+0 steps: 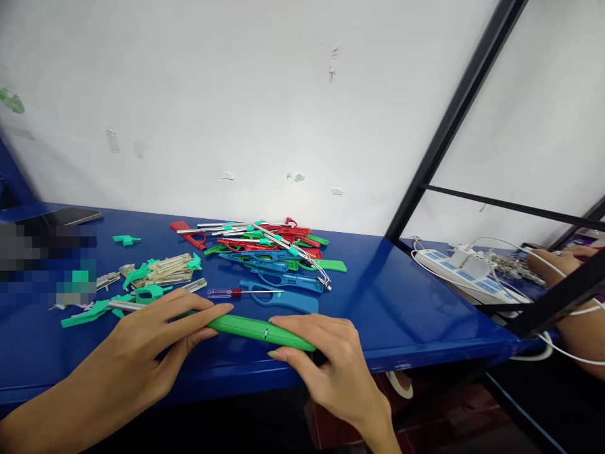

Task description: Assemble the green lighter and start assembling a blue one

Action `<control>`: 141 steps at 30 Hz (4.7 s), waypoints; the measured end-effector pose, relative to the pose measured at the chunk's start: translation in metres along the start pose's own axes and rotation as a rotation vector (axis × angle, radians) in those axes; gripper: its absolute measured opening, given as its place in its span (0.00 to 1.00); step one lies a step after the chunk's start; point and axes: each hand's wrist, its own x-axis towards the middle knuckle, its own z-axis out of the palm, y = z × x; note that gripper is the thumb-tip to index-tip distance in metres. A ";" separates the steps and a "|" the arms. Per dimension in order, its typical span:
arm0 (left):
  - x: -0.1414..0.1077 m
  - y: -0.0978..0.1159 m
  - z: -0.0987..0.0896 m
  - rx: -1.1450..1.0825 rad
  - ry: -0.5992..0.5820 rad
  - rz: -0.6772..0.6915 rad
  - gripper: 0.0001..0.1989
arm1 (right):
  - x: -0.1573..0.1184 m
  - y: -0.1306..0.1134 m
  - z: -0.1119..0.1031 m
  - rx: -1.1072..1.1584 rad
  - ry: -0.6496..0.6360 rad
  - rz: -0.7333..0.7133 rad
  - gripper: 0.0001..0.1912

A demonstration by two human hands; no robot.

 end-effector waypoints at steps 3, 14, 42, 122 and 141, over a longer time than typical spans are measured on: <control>-0.002 -0.001 0.000 0.018 0.015 -0.029 0.17 | -0.001 0.000 -0.001 0.003 -0.019 0.032 0.15; 0.006 0.006 -0.005 0.219 0.148 -0.017 0.17 | -0.010 0.004 -0.001 0.071 0.135 0.148 0.11; 0.007 0.004 -0.006 0.287 -0.041 0.153 0.18 | -0.009 0.006 -0.004 0.185 0.051 0.294 0.12; 0.007 0.018 -0.007 0.268 -0.297 0.090 0.18 | -0.018 0.003 0.024 0.250 0.071 0.480 0.17; 0.006 0.019 -0.005 0.263 -0.327 0.104 0.12 | -0.012 -0.010 0.025 0.195 0.087 0.501 0.25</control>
